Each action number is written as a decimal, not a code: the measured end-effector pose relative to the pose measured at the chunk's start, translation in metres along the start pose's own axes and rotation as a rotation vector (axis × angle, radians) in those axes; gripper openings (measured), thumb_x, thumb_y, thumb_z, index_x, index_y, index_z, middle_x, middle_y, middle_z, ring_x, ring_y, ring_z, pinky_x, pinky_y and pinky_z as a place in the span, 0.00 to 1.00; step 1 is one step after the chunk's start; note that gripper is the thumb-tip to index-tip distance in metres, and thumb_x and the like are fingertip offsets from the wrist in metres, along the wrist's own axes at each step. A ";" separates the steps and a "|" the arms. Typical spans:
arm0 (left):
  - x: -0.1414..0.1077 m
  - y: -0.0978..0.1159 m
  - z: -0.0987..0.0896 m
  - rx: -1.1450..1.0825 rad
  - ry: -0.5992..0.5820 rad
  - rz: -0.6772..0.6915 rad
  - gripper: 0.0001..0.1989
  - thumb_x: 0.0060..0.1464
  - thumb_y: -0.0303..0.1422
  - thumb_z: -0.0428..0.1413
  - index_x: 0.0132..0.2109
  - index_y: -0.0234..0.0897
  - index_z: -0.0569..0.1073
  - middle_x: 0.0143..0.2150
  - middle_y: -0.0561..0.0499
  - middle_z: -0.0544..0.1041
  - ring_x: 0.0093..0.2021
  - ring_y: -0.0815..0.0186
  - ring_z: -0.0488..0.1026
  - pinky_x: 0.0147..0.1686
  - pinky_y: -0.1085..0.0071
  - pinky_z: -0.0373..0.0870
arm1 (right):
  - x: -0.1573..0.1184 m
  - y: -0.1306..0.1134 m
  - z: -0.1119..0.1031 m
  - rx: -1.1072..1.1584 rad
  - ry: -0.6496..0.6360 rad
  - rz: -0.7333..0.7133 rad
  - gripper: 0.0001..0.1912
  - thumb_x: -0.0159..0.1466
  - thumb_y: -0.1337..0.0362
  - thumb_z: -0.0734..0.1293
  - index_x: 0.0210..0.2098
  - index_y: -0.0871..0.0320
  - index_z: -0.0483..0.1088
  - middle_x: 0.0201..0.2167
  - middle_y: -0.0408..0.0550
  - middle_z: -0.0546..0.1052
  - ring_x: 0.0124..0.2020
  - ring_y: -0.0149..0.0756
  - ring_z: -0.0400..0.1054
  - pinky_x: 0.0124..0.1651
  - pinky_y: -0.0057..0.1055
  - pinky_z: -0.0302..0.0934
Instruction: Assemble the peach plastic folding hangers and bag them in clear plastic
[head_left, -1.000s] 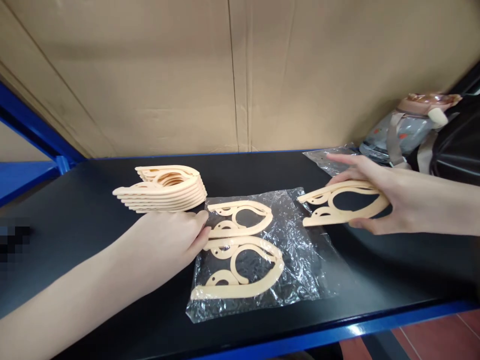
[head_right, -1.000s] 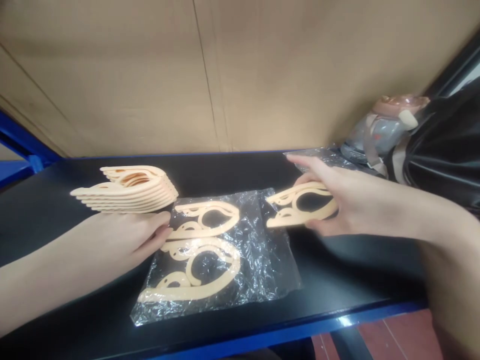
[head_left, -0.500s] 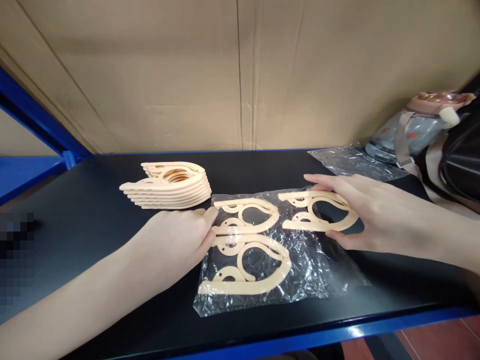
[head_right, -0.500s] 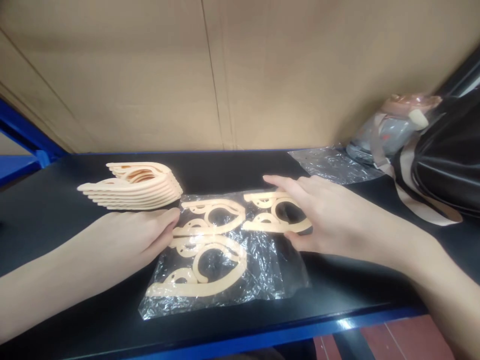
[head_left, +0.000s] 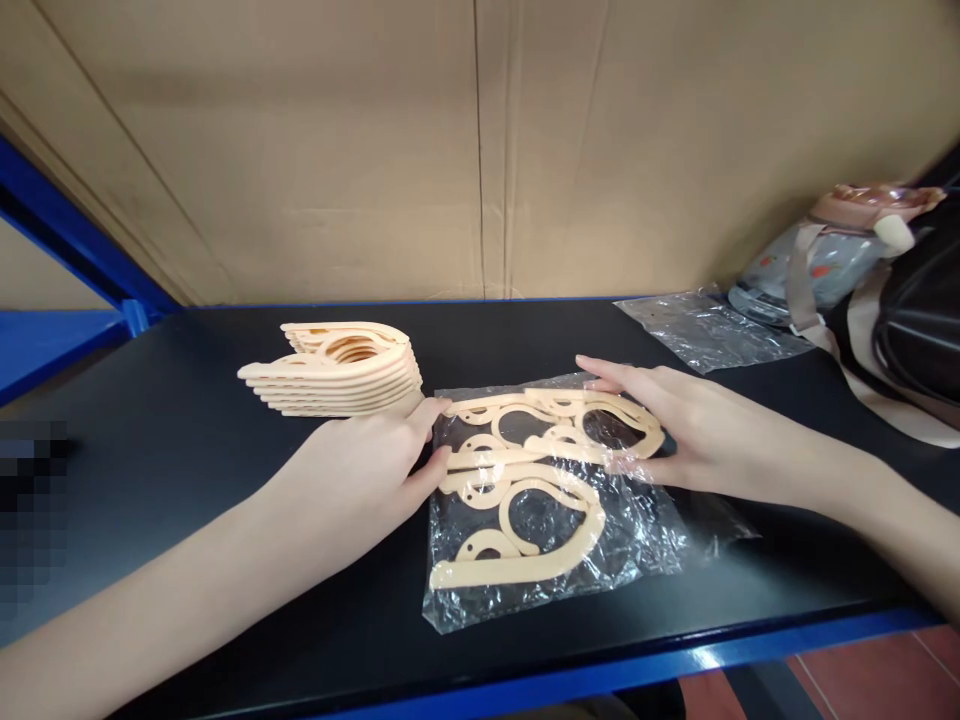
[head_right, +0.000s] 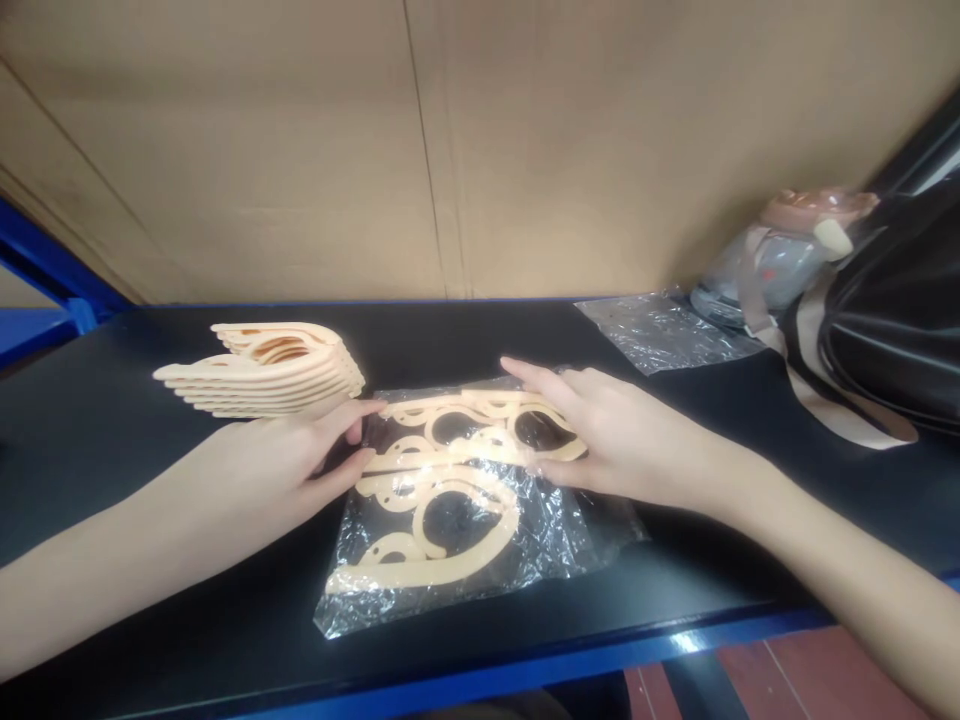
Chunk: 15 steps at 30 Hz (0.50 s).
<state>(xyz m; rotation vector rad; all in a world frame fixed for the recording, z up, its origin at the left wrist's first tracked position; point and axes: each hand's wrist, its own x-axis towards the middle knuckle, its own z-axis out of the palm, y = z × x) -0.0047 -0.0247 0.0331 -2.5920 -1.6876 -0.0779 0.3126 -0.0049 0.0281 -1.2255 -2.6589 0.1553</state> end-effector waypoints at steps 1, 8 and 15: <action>0.000 0.001 -0.002 -0.005 -0.017 0.000 0.20 0.64 0.38 0.41 0.54 0.37 0.71 0.26 0.50 0.75 0.19 0.63 0.70 0.19 0.70 0.58 | 0.001 -0.001 0.001 0.008 0.005 -0.011 0.42 0.65 0.48 0.64 0.72 0.48 0.42 0.59 0.55 0.72 0.55 0.53 0.70 0.52 0.53 0.67; 0.003 0.007 -0.006 0.084 -0.097 -0.071 0.25 0.64 0.36 0.39 0.60 0.31 0.70 0.40 0.41 0.80 0.33 0.52 0.79 0.28 0.63 0.70 | -0.001 0.008 0.001 -0.045 -0.019 -0.033 0.49 0.60 0.46 0.69 0.72 0.46 0.40 0.63 0.53 0.69 0.56 0.53 0.68 0.53 0.53 0.66; 0.006 0.006 -0.005 0.067 -0.050 -0.040 0.23 0.64 0.34 0.39 0.57 0.32 0.72 0.38 0.43 0.80 0.30 0.55 0.78 0.26 0.65 0.68 | 0.003 -0.001 0.006 0.121 0.050 0.050 0.48 0.62 0.55 0.68 0.73 0.50 0.38 0.55 0.53 0.76 0.50 0.48 0.73 0.51 0.52 0.68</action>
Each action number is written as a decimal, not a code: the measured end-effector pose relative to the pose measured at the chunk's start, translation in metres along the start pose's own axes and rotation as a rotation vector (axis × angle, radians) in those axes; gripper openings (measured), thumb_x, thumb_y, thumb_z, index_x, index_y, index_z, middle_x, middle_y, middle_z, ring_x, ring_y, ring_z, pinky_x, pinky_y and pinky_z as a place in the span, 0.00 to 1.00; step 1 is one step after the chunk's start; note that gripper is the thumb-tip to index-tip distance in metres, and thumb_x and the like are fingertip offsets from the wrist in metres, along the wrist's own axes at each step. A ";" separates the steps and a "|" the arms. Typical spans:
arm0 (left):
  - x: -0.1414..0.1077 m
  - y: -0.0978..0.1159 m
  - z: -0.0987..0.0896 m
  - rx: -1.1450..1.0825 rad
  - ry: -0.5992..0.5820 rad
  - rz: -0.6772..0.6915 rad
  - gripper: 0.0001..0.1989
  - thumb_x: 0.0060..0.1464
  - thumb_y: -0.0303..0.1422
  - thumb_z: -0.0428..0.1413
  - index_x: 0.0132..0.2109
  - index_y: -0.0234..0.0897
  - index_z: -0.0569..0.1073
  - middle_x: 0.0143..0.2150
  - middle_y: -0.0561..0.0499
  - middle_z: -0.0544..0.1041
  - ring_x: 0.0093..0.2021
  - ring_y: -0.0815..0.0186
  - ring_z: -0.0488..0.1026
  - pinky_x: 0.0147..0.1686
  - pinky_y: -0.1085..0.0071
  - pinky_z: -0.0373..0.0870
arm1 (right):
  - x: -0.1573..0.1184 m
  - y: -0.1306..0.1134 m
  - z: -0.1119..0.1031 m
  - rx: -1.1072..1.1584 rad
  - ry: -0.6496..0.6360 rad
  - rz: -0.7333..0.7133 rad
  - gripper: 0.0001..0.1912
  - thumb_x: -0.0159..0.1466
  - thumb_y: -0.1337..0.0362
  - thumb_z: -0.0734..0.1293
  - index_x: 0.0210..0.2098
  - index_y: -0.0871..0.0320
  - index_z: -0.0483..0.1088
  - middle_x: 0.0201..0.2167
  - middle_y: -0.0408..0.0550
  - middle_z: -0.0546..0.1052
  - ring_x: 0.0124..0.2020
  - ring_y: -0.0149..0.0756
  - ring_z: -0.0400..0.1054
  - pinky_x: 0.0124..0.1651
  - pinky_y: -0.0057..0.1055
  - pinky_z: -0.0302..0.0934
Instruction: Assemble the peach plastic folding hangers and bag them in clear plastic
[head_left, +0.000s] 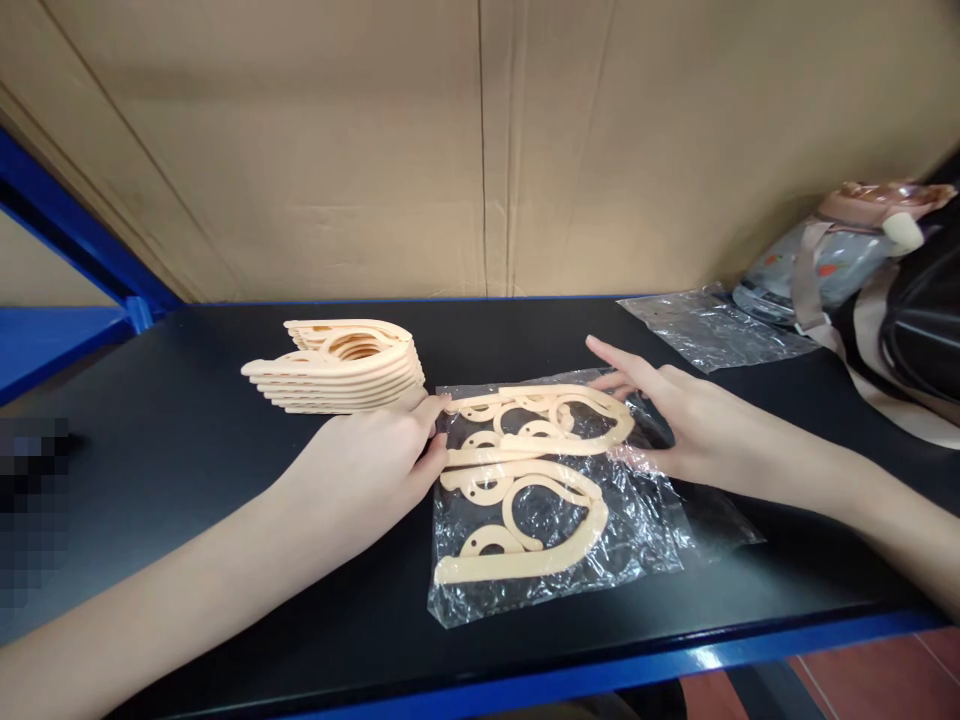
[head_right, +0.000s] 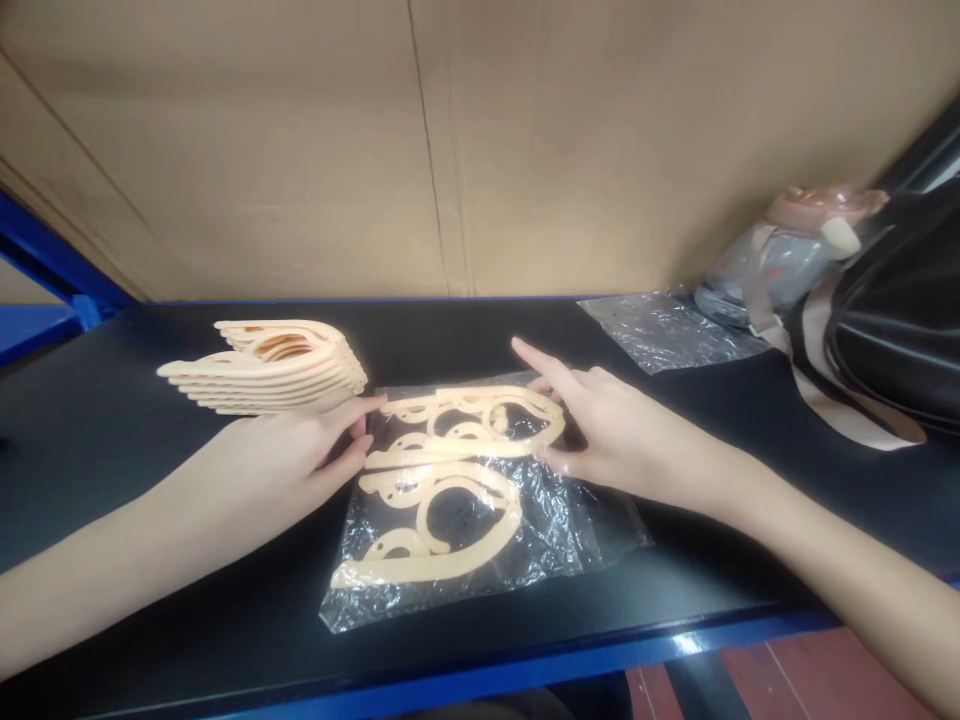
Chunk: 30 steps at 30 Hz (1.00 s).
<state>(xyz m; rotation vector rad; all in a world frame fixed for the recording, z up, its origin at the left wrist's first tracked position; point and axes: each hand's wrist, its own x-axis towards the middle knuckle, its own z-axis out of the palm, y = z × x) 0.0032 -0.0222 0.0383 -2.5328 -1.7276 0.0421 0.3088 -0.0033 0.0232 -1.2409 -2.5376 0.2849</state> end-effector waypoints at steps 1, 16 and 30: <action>0.001 0.000 0.000 -0.018 0.004 0.005 0.23 0.64 0.33 0.40 0.56 0.33 0.73 0.36 0.44 0.80 0.30 0.55 0.78 0.26 0.65 0.68 | 0.002 -0.002 0.003 0.044 0.034 0.006 0.47 0.63 0.55 0.67 0.73 0.51 0.38 0.55 0.53 0.76 0.50 0.47 0.73 0.52 0.51 0.68; 0.007 -0.004 0.009 -0.059 0.111 0.015 0.19 0.66 0.30 0.43 0.58 0.35 0.70 0.45 0.45 0.80 0.37 0.58 0.79 0.31 0.67 0.71 | 0.017 0.009 0.023 0.509 0.052 0.031 0.36 0.61 0.57 0.72 0.65 0.48 0.56 0.56 0.49 0.76 0.56 0.42 0.70 0.61 0.52 0.62; 0.013 -0.007 0.017 -0.182 0.164 0.019 0.12 0.68 0.32 0.45 0.48 0.40 0.73 0.41 0.52 0.79 0.35 0.59 0.78 0.27 0.69 0.65 | 0.020 0.011 0.030 0.638 0.038 0.030 0.32 0.62 0.58 0.72 0.63 0.43 0.59 0.56 0.43 0.76 0.57 0.38 0.69 0.62 0.47 0.61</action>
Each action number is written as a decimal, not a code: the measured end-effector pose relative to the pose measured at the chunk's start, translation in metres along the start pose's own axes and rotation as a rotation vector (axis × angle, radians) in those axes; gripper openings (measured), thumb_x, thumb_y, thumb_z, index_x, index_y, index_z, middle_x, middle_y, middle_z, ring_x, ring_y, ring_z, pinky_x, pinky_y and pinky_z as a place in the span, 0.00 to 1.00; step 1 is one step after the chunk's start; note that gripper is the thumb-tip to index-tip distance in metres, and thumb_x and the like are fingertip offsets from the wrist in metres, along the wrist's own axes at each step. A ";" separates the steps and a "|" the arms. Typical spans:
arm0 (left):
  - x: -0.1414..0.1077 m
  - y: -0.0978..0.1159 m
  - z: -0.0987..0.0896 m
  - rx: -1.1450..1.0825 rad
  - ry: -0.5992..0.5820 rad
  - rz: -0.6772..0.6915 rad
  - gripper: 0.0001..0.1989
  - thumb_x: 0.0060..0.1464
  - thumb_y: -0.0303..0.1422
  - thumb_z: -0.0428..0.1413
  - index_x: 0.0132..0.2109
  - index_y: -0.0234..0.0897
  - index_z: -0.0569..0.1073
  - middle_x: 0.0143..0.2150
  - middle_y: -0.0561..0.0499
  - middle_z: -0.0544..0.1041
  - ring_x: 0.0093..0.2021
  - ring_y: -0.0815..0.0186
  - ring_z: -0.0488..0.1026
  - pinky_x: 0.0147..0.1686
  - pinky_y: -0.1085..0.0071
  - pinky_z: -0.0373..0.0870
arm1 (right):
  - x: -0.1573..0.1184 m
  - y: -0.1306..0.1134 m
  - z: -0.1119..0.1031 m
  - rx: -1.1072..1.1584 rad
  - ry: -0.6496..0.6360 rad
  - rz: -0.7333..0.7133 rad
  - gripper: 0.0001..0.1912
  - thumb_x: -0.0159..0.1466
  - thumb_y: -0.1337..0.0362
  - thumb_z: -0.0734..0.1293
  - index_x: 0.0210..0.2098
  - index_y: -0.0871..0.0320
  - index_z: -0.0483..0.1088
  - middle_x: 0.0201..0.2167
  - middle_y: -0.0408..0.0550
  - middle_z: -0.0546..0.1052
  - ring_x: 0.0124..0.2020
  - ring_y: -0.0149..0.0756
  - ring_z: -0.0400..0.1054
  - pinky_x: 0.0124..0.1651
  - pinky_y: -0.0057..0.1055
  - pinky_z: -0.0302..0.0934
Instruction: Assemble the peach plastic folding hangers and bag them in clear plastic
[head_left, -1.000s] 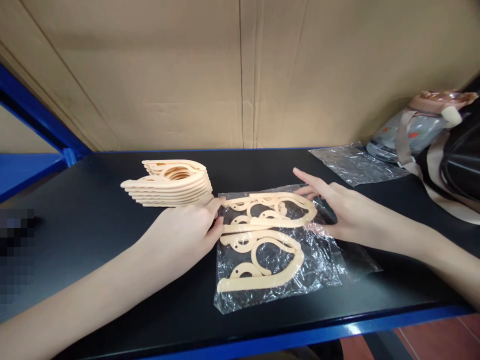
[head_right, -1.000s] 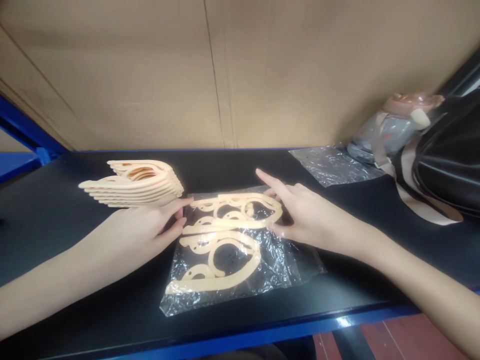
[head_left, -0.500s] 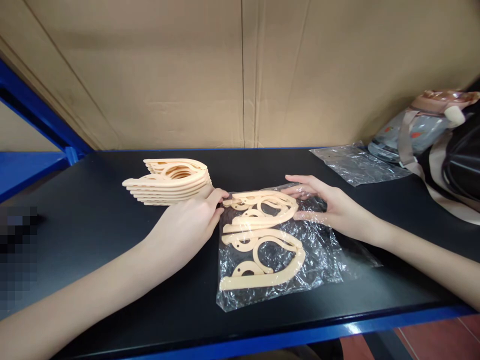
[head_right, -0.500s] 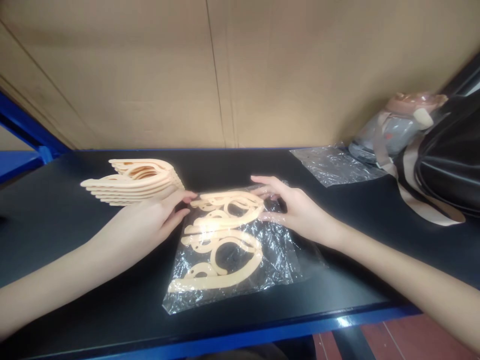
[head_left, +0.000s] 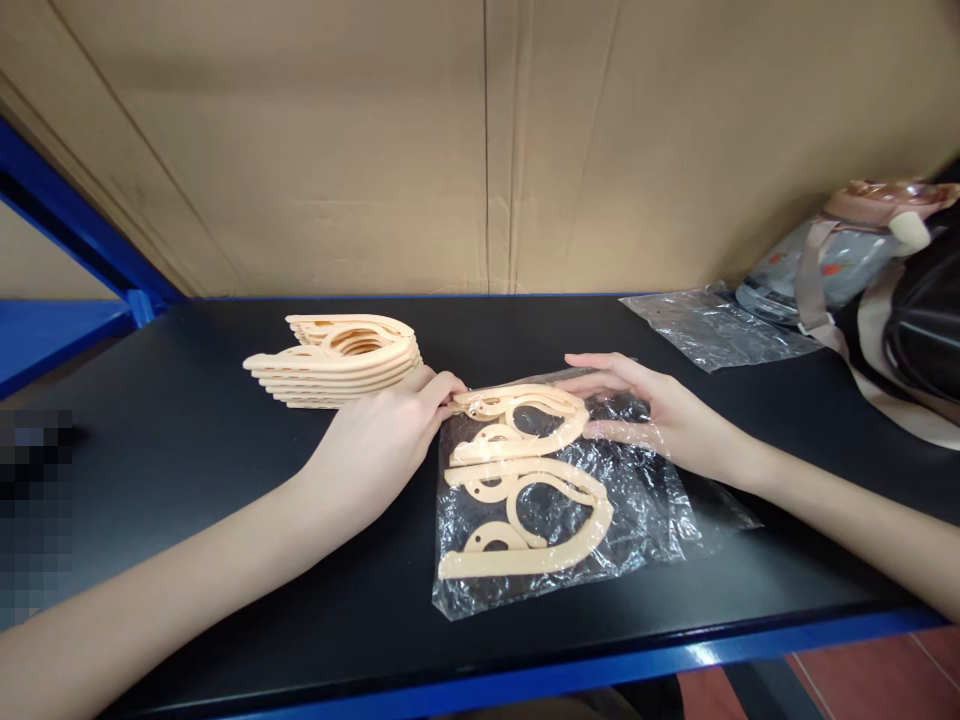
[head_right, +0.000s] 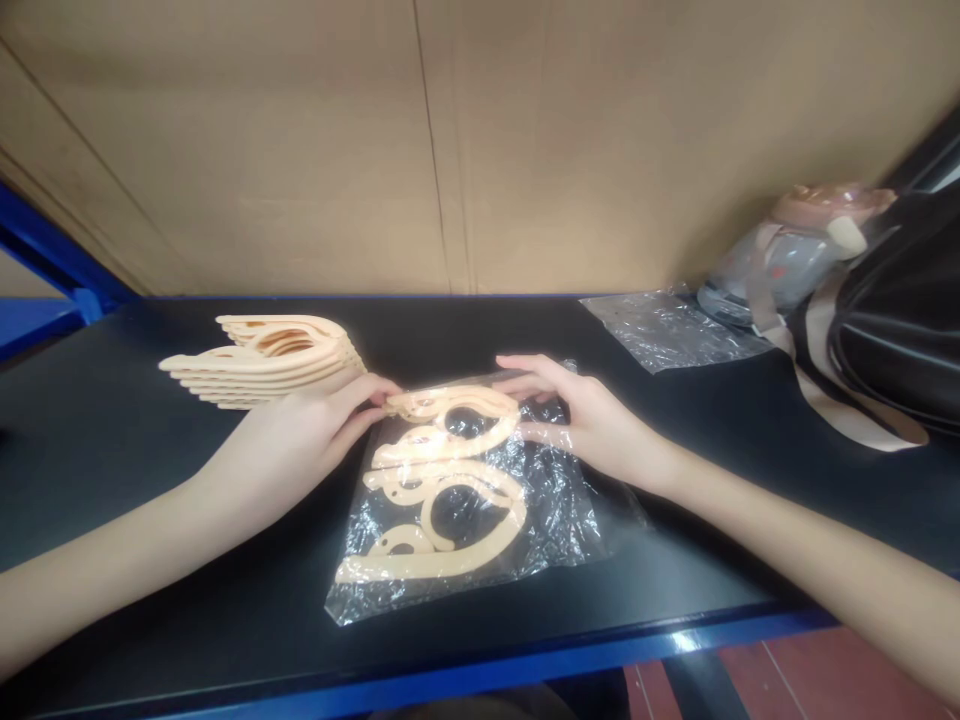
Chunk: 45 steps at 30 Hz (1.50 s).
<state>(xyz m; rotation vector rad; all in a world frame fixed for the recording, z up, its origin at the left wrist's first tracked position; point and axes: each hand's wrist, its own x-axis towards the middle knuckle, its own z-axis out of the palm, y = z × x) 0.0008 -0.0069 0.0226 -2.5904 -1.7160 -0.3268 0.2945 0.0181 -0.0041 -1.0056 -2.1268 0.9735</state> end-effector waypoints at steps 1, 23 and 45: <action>0.000 0.000 0.000 0.001 0.002 0.000 0.11 0.67 0.31 0.46 0.47 0.40 0.73 0.40 0.52 0.79 0.34 0.60 0.77 0.26 0.69 0.64 | 0.000 0.000 0.000 0.008 0.002 0.004 0.32 0.62 0.58 0.72 0.63 0.43 0.59 0.56 0.43 0.75 0.57 0.38 0.70 0.62 0.46 0.62; -0.002 0.002 0.000 -0.004 -0.006 -0.093 0.13 0.66 0.28 0.46 0.53 0.39 0.70 0.44 0.51 0.80 0.41 0.58 0.77 0.32 0.67 0.66 | 0.005 0.002 0.002 -0.001 -0.002 0.005 0.31 0.63 0.61 0.71 0.63 0.42 0.61 0.56 0.40 0.76 0.55 0.38 0.71 0.53 0.42 0.65; -0.005 0.005 0.003 0.120 0.143 0.242 0.19 0.61 0.20 0.43 0.51 0.32 0.75 0.53 0.44 0.76 0.48 0.56 0.75 0.39 0.64 0.74 | 0.004 0.005 0.000 -0.042 0.012 0.009 0.30 0.62 0.56 0.71 0.62 0.47 0.62 0.52 0.46 0.79 0.50 0.41 0.73 0.47 0.42 0.65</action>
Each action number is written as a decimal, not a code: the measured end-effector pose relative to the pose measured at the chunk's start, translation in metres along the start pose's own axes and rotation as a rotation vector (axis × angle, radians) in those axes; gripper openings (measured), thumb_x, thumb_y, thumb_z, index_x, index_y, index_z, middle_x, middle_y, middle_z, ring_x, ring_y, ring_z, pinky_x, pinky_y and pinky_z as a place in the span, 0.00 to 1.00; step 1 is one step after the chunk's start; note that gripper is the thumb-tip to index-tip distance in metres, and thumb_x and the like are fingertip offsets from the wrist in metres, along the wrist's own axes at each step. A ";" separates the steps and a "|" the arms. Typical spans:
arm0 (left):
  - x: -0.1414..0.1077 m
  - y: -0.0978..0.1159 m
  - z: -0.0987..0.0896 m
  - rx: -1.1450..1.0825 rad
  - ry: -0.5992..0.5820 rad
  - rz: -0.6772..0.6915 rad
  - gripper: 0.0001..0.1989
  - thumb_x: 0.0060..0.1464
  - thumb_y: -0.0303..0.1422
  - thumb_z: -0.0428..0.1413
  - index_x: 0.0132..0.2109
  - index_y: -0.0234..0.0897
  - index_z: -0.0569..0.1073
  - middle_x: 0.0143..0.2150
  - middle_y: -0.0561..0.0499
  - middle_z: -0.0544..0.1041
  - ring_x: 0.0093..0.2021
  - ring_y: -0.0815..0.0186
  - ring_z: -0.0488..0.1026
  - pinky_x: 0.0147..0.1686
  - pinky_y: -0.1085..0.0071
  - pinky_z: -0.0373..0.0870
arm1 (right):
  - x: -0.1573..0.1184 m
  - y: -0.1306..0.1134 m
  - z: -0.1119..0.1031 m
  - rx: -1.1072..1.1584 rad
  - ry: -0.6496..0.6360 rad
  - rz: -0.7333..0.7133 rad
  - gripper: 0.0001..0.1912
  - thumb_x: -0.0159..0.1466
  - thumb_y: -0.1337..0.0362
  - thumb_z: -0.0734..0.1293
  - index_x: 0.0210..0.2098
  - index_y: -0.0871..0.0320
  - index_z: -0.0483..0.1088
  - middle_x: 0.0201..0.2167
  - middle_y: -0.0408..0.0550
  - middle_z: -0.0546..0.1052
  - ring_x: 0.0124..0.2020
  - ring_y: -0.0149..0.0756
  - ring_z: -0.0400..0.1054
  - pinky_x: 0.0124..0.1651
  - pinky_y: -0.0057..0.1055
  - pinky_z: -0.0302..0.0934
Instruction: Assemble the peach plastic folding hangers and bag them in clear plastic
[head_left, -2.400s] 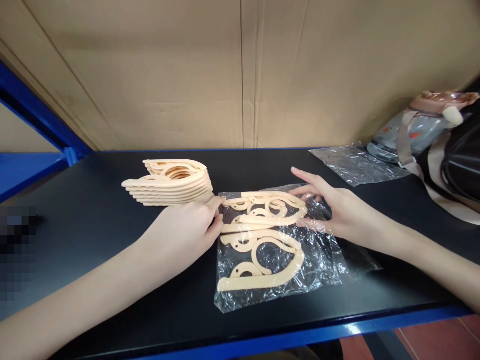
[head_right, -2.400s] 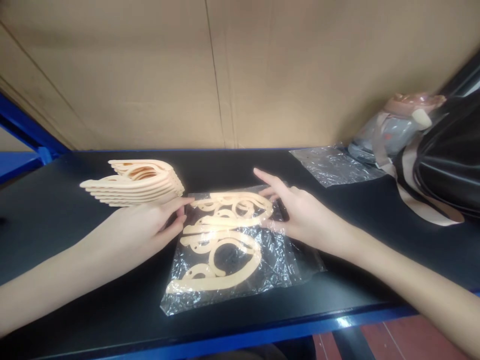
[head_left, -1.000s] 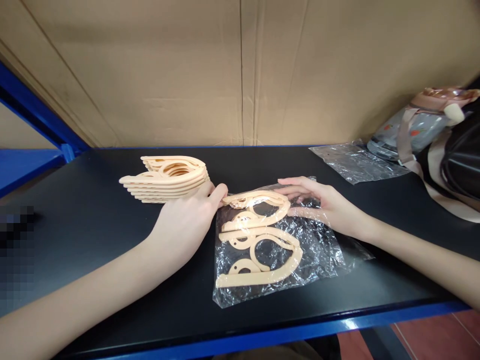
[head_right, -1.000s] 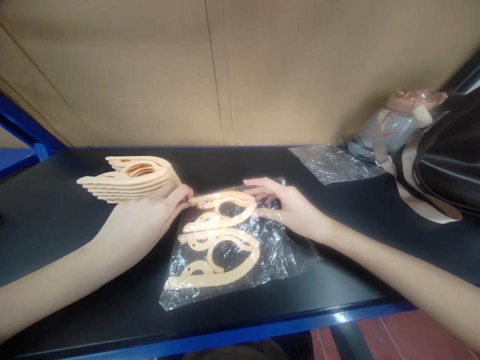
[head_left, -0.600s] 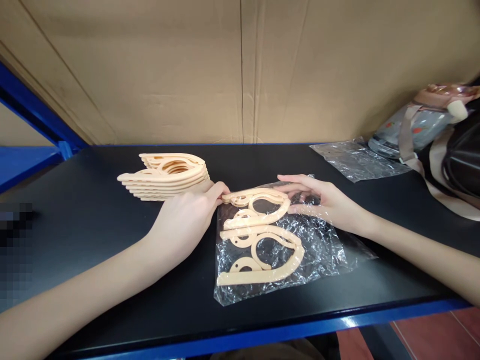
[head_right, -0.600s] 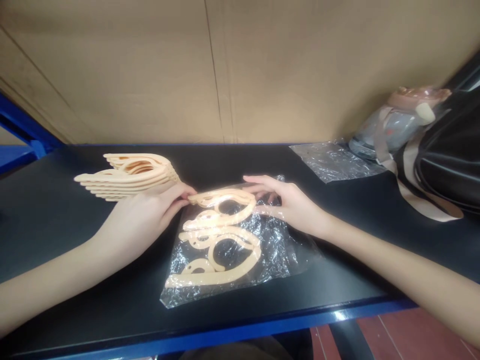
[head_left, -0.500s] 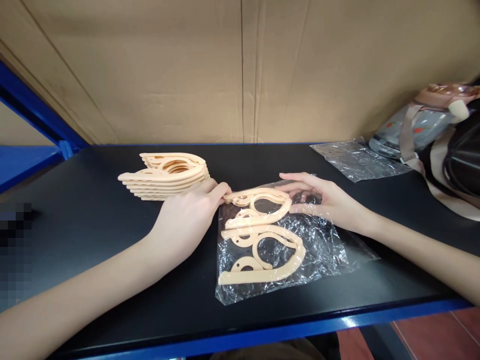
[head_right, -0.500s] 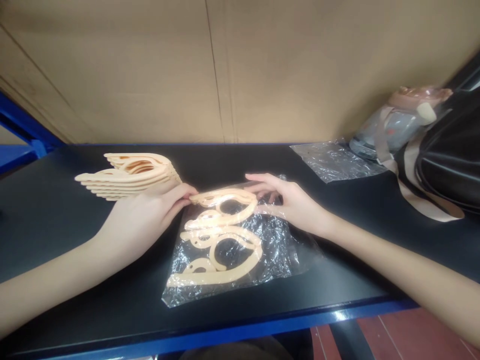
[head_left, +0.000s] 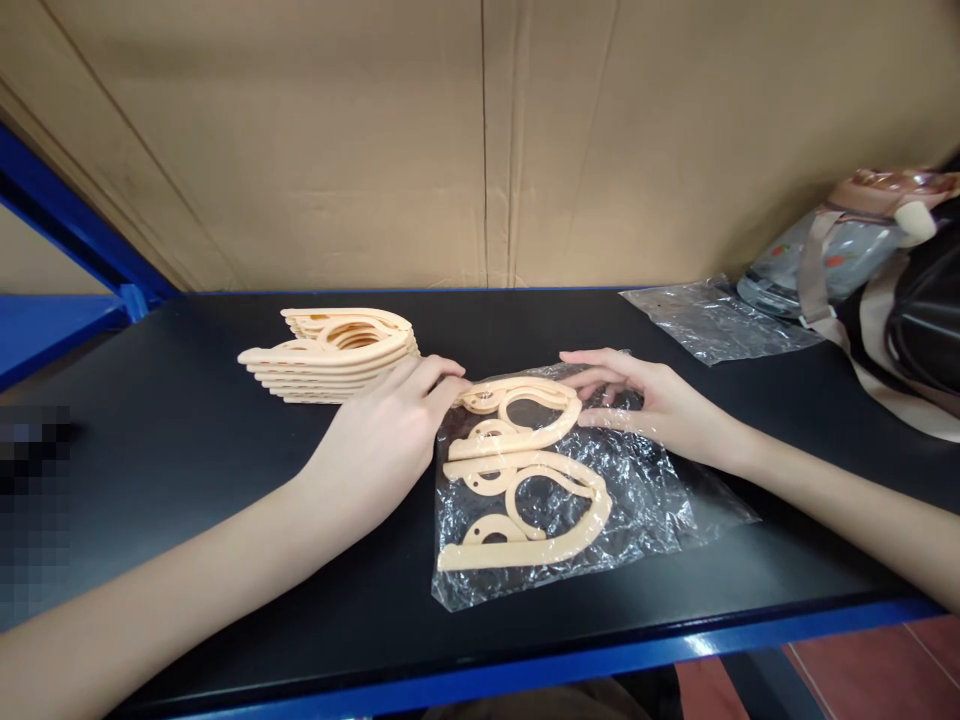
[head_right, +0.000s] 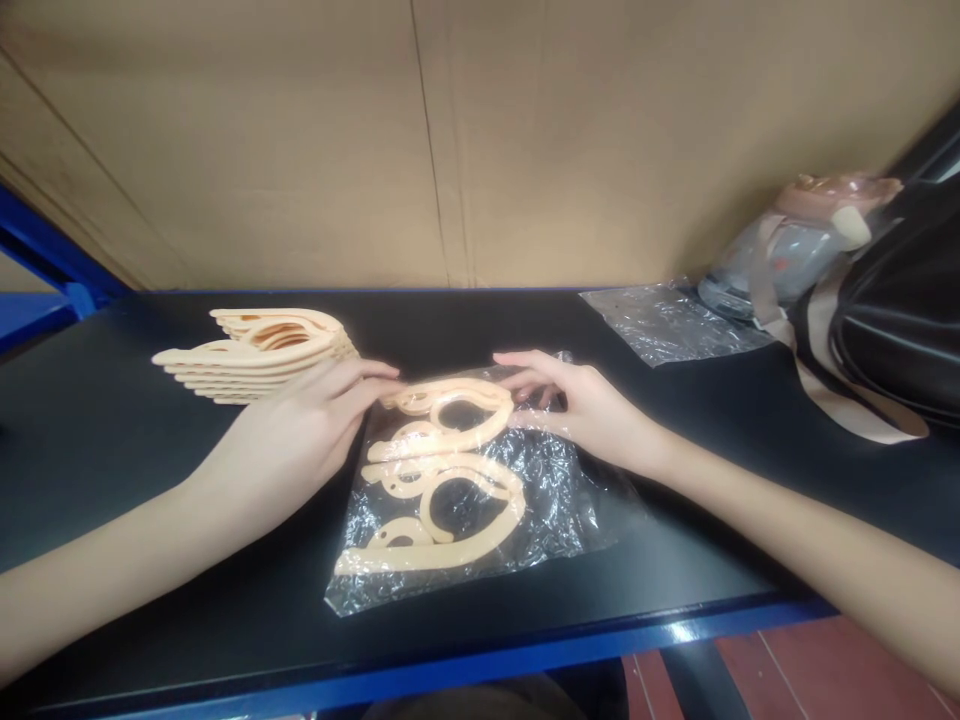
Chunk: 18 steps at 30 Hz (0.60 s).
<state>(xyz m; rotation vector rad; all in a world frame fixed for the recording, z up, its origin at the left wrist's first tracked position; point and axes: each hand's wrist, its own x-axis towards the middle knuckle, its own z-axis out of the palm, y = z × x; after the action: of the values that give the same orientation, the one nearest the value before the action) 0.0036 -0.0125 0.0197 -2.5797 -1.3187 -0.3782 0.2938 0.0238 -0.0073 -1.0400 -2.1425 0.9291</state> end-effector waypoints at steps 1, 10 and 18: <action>0.000 0.000 0.001 -0.023 -0.004 0.009 0.20 0.61 0.20 0.42 0.52 0.31 0.74 0.54 0.43 0.76 0.49 0.56 0.75 0.42 0.63 0.75 | 0.000 0.000 0.000 -0.012 0.003 0.000 0.30 0.62 0.55 0.70 0.63 0.47 0.62 0.52 0.46 0.79 0.50 0.41 0.73 0.47 0.43 0.65; 0.001 0.000 0.005 -0.047 -0.157 -0.011 0.28 0.57 0.18 0.42 0.63 0.31 0.67 0.61 0.42 0.73 0.55 0.54 0.74 0.51 0.59 0.74 | 0.000 -0.006 0.000 -0.115 0.017 -0.006 0.30 0.63 0.53 0.70 0.62 0.48 0.63 0.50 0.45 0.80 0.48 0.40 0.74 0.44 0.40 0.66; 0.000 -0.002 0.005 0.047 -0.188 0.057 0.35 0.52 0.15 0.41 0.66 0.33 0.64 0.67 0.42 0.65 0.64 0.54 0.66 0.59 0.54 0.67 | -0.005 -0.012 -0.011 -0.299 0.072 -0.028 0.19 0.65 0.58 0.66 0.55 0.50 0.71 0.39 0.44 0.82 0.39 0.38 0.76 0.43 0.39 0.69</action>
<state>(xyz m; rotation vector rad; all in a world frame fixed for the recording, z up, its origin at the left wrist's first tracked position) 0.0030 -0.0099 0.0152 -2.6602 -1.2915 -0.0950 0.2994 0.0184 0.0077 -1.1622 -2.2742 0.5593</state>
